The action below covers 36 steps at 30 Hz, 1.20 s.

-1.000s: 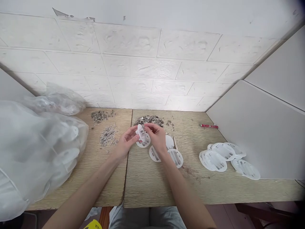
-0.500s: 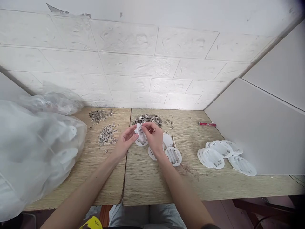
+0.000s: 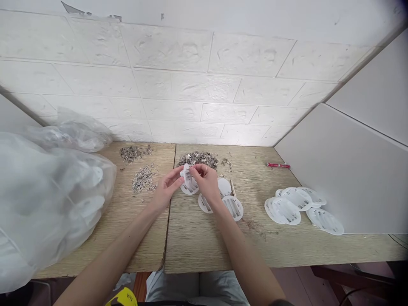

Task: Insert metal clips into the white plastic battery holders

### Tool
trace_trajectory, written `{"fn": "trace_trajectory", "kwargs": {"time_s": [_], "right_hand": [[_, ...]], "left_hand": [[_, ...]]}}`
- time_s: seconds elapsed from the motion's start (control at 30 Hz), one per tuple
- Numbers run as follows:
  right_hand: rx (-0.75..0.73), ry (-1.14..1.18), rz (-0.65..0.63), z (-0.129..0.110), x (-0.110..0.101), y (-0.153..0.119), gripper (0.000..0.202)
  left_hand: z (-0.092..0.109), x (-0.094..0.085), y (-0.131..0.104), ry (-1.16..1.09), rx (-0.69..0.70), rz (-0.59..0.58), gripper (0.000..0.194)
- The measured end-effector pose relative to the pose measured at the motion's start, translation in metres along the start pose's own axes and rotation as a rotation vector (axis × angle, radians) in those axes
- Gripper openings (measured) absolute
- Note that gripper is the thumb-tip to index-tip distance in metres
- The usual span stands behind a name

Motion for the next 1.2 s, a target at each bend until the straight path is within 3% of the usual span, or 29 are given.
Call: {"fn": "trace_trajectory", "kwargs": {"time_s": [0.5,0.93,1.2], "right_hand": [[0.101,-0.041,-0.125,-0.005,-0.010,0.002,0.022],[0.069,-0.053,0.082,-0.002,0.004,-0.006,0.018],[0.027,-0.018,0.102,-0.001,0.006,-0.006,0.020]], "left_hand": [[-0.001,0.001,-0.001,0.015,-0.042,-0.033,0.045],[0.001,0.005,-0.001,0.054,-0.003,-0.005,0.046],[0.001,0.005,0.000,0.087,0.007,0.034,0.048]]}}
Point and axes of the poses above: each hand's wrist, its own y-axis towards the middle knuckle, its own x-axis out of the palm, z = x × y, the point moved 2 cm from there along y, towards the middle knuckle, and after that the axes turned 4 degrees about x, right-handed, at the moved point
